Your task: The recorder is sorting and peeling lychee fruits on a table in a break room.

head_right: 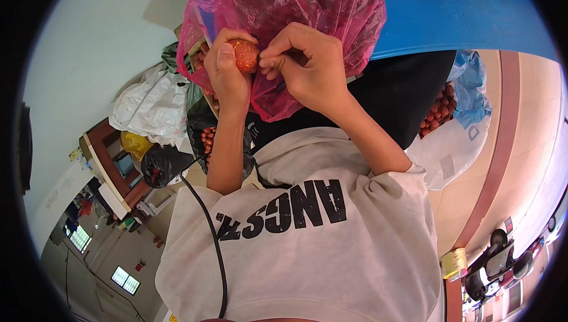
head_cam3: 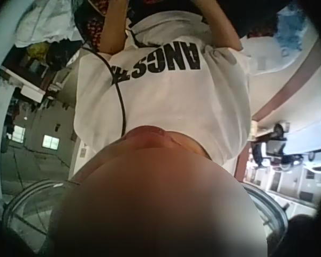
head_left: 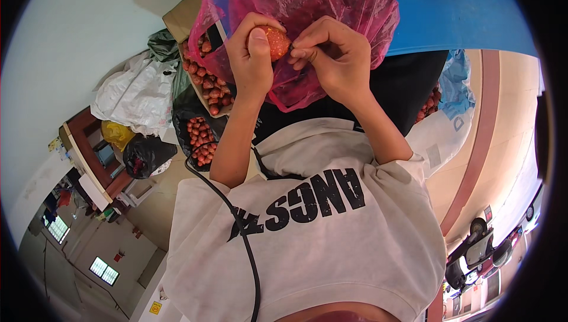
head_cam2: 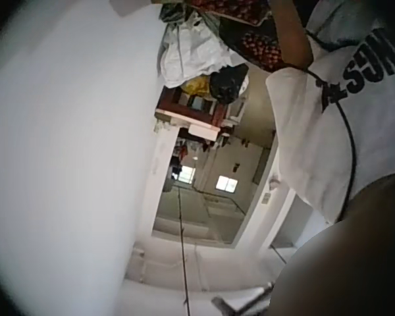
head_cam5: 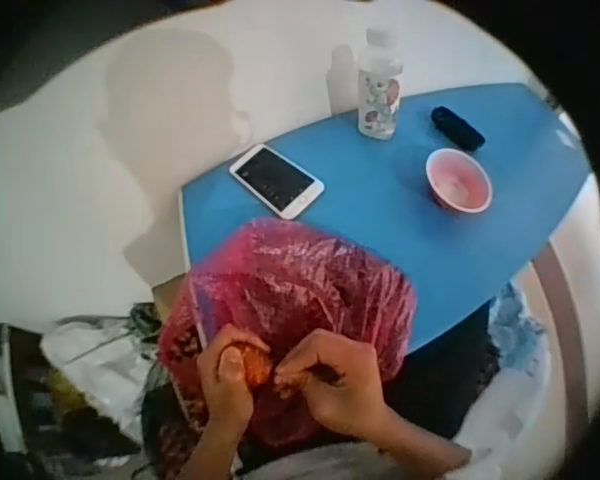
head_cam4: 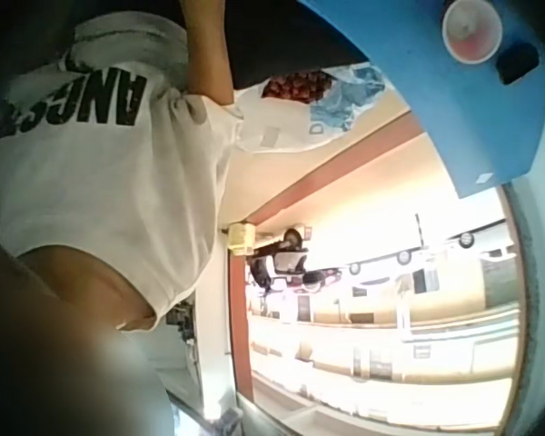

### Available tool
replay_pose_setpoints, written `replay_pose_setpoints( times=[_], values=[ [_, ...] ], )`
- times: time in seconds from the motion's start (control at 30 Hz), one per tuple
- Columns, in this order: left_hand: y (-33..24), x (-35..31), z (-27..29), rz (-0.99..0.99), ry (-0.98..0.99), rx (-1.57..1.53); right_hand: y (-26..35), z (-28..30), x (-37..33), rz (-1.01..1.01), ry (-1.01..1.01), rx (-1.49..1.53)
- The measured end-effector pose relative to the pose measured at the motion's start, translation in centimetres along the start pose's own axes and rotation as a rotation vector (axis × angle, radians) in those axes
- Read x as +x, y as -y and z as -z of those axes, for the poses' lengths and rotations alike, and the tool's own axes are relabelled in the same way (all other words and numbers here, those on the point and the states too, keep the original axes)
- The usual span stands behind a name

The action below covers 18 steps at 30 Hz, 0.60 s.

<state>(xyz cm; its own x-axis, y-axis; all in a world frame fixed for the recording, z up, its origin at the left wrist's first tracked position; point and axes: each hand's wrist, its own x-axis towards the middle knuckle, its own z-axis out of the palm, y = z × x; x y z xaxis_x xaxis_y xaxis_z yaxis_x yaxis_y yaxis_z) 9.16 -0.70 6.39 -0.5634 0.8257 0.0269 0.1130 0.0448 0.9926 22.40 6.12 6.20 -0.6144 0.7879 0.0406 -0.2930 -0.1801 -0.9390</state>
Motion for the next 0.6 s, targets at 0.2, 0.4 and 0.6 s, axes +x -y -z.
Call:
replay_pose_setpoints(
  times=[0.2,0.4,0.6],
  values=[
    [-0.6,-0.1,-0.2,-0.037,-0.017,0.080,0.4,0.0,0.2,-0.003,0.016,-0.066],
    [-1.1,-0.7,-0.1,-0.065,-0.017,0.087,1.4,-0.3,0.0,-0.072,-0.018,-0.012],
    [-3.9,-1.3,-0.3,-0.078,0.040,0.007,3.4,0.2,-0.8,-0.076,-0.024,0.152]
  ],
)
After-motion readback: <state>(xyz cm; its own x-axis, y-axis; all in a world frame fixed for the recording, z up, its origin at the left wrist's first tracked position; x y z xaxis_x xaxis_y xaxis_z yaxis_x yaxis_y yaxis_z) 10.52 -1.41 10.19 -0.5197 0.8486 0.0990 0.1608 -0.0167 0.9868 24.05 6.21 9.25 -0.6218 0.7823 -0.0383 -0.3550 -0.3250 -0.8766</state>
